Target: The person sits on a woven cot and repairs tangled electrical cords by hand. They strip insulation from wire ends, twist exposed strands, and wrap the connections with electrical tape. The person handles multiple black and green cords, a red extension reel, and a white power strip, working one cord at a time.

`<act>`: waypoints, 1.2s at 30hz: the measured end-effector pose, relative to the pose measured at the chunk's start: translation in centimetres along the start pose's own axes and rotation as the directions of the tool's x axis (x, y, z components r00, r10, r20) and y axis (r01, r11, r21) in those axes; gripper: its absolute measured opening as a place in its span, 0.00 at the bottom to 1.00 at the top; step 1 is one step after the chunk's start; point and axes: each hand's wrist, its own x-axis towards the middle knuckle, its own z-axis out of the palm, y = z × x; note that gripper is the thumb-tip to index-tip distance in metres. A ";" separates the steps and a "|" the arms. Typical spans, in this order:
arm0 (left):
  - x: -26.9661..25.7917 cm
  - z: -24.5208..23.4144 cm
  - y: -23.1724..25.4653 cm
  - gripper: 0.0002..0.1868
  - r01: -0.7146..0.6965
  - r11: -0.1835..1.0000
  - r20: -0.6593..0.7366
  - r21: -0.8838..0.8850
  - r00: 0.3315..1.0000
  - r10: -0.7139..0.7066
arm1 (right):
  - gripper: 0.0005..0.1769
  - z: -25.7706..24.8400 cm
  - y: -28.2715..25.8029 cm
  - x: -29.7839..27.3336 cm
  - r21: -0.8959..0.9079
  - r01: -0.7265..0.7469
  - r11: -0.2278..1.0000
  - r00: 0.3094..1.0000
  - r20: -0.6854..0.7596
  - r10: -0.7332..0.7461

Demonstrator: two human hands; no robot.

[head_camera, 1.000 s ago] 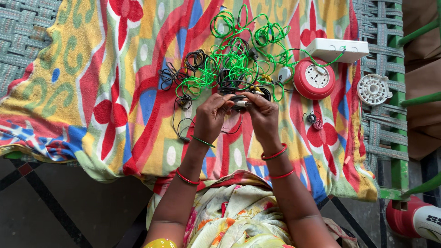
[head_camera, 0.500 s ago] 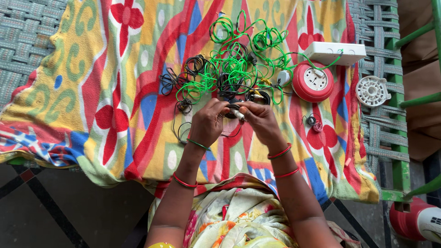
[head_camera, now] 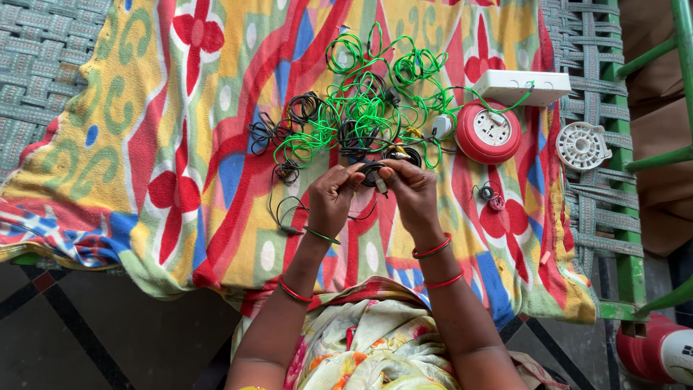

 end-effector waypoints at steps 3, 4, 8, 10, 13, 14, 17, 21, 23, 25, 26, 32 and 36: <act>-0.4 0.9 -0.1 0.12 0.009 1.000 -0.037 -0.016 0.999 -0.010 | 0.12 0.8 1.5 -0.3 0.384 -0.070 0.921 0.988 -0.100 0.117; -0.6 1.2 0.0 0.12 0.006 1.000 -0.057 0.005 0.998 -0.005 | 0.12 1.2 2.1 -0.5 0.463 -0.087 0.882 0.983 -0.103 0.152; -0.3 1.1 0.0 0.07 -0.057 0.982 -0.090 0.179 0.993 0.074 | 0.12 1.3 3.7 -1.4 0.579 -0.160 0.799 0.975 -0.034 0.220; 0.2 0.4 0.0 0.05 -0.096 0.961 -0.039 0.259 0.993 0.110 | 0.12 0.6 3.5 -1.3 0.407 -0.145 0.902 0.987 -0.004 0.160; 0.5 -0.5 0.4 0.05 -0.133 0.941 0.083 0.311 0.990 0.113 | 0.15 -0.1 1.4 -0.7 -0.144 -0.017 0.989 0.999 0.033 0.022; 0.4 -0.6 0.6 0.06 -0.147 0.932 0.117 0.332 0.987 0.114 | 0.15 -0.2 0.4 -0.7 -0.345 0.012 0.938 0.999 0.048 0.005; 0.5 -0.6 0.4 0.06 -0.152 0.919 0.215 0.364 0.974 0.075 | 0.16 -0.1 -1.9 -0.3 -0.678 0.247 0.692 0.969 0.189 -0.161; 0.5 -0.5 -0.5 0.05 -0.075 0.960 0.233 0.270 0.972 0.011 | 0.17 0.5 -3.2 -0.3 -0.731 0.487 0.479 0.871 0.361 -0.334; 0.4 -0.1 -0.9 0.06 -0.063 0.984 0.215 0.165 0.976 0.027 | 0.16 0.5 -3.2 -0.4 -0.728 0.513 0.454 0.847 0.343 -0.407; 0.1 0.5 -0.9 0.09 -0.037 0.994 0.178 0.101 0.984 0.018 | 0.14 0.5 -2.9 -0.5 -0.727 0.483 0.488 0.852 0.262 -0.454; 0.0 0.9 -0.8 0.10 -0.018 0.996 0.152 0.090 0.988 0.004 | 0.13 0.7 -2.5 -0.7 -0.722 0.441 0.534 0.867 0.187 -0.462; -1.0 3.3 0.0 0.13 -0.061 0.974 0.049 0.220 0.997 0.052 | 0.09 0.9 0.4 -1.6 -0.407 0.145 0.902 0.945 -0.214 -0.249; -1.1 4.0 0.2 0.12 -0.091 0.960 0.060 0.263 0.995 0.078 | 0.08 0.3 1.4 -1.8 -0.166 0.103 0.981 0.954 -0.262 -0.144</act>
